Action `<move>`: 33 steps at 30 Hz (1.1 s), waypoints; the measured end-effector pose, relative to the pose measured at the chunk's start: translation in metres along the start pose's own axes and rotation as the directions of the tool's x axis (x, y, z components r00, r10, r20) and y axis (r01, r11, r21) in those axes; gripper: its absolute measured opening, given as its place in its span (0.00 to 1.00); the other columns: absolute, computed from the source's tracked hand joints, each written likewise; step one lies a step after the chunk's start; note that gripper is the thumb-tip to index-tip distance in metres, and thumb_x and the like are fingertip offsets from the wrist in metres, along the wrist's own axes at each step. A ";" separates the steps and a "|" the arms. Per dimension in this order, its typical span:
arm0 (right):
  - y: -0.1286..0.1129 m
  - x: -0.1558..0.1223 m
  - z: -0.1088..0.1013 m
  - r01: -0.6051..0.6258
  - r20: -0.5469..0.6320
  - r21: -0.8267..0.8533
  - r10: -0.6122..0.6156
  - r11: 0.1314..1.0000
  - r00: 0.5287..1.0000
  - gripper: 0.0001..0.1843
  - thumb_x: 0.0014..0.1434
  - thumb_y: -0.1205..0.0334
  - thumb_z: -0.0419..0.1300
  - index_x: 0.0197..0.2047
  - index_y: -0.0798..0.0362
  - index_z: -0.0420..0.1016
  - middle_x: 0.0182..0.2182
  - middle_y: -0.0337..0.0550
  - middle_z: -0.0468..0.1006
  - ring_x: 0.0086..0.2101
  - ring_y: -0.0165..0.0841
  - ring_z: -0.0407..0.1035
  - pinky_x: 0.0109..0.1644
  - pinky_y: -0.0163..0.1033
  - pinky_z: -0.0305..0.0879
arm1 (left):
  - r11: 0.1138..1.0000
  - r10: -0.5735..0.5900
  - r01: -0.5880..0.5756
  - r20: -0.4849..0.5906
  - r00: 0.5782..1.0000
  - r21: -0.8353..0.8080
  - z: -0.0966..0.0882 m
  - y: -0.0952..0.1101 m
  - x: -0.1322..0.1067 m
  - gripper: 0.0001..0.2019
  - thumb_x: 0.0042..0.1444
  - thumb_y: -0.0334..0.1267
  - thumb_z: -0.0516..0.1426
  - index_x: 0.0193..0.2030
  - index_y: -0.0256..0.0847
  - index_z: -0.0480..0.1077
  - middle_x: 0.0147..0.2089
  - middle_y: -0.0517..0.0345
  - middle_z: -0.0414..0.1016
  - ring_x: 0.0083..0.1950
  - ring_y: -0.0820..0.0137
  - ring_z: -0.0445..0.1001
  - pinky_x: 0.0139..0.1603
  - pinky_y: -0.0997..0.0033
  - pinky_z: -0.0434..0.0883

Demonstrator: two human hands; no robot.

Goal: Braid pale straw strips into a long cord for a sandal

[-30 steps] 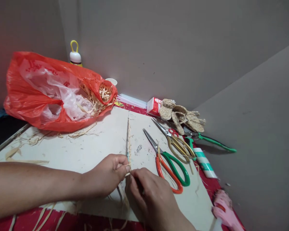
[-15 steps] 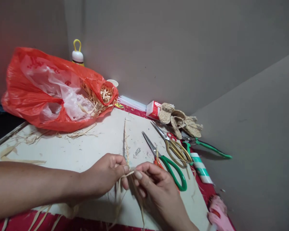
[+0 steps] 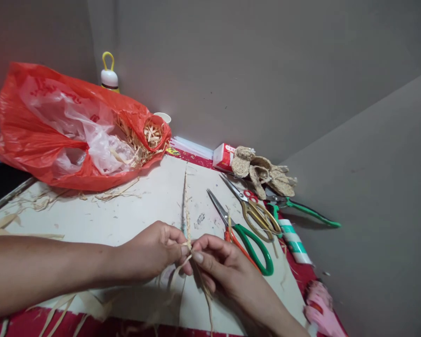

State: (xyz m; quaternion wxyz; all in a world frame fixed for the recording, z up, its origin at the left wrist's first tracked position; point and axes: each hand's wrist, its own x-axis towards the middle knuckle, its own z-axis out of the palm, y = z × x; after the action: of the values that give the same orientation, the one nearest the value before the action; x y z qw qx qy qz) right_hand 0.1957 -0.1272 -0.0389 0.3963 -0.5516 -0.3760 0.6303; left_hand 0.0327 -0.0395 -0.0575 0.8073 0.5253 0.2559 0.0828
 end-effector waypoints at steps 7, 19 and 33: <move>0.003 -0.004 0.009 0.047 -0.152 -0.281 -0.093 0.959 0.984 0.16 0.61 0.48 0.54 0.33 0.54 0.65 0.20 0.35 0.69 0.18 0.24 0.57 0.23 0.29 0.54 | 0.998 -0.055 0.055 -0.004 0.998 0.025 0.001 0.004 -0.001 0.12 0.58 0.43 0.53 0.30 0.36 0.67 0.26 0.61 0.73 0.20 0.81 0.55 0.23 0.78 0.51; 0.016 0.001 0.007 0.145 -0.141 -0.639 -0.301 0.755 0.943 0.13 0.65 0.54 0.49 0.33 0.51 0.65 0.20 0.36 0.70 0.19 0.27 0.60 0.24 0.32 0.56 | 0.993 -0.051 0.050 0.006 0.999 0.103 -0.002 0.006 0.000 0.13 0.59 0.41 0.52 0.27 0.37 0.68 0.15 0.71 0.57 0.17 0.81 0.48 0.21 0.78 0.50; 0.011 -0.002 0.004 0.242 -0.056 -0.700 -0.390 0.672 0.919 0.09 0.66 0.61 0.49 0.34 0.51 0.66 0.24 0.36 0.75 0.23 0.26 0.66 0.28 0.29 0.59 | 0.993 -0.117 0.116 0.045 0.992 0.026 -0.001 0.009 0.001 0.10 0.55 0.37 0.54 0.26 0.36 0.69 0.20 0.66 0.65 0.19 0.81 0.53 0.22 0.77 0.50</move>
State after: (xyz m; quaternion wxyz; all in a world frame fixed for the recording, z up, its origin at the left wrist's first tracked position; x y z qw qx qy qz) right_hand 0.1908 -0.1332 -0.0478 0.3057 -0.6443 -0.6284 0.3106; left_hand 0.0343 -0.0347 -0.0495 0.8102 0.5208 0.2683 0.0204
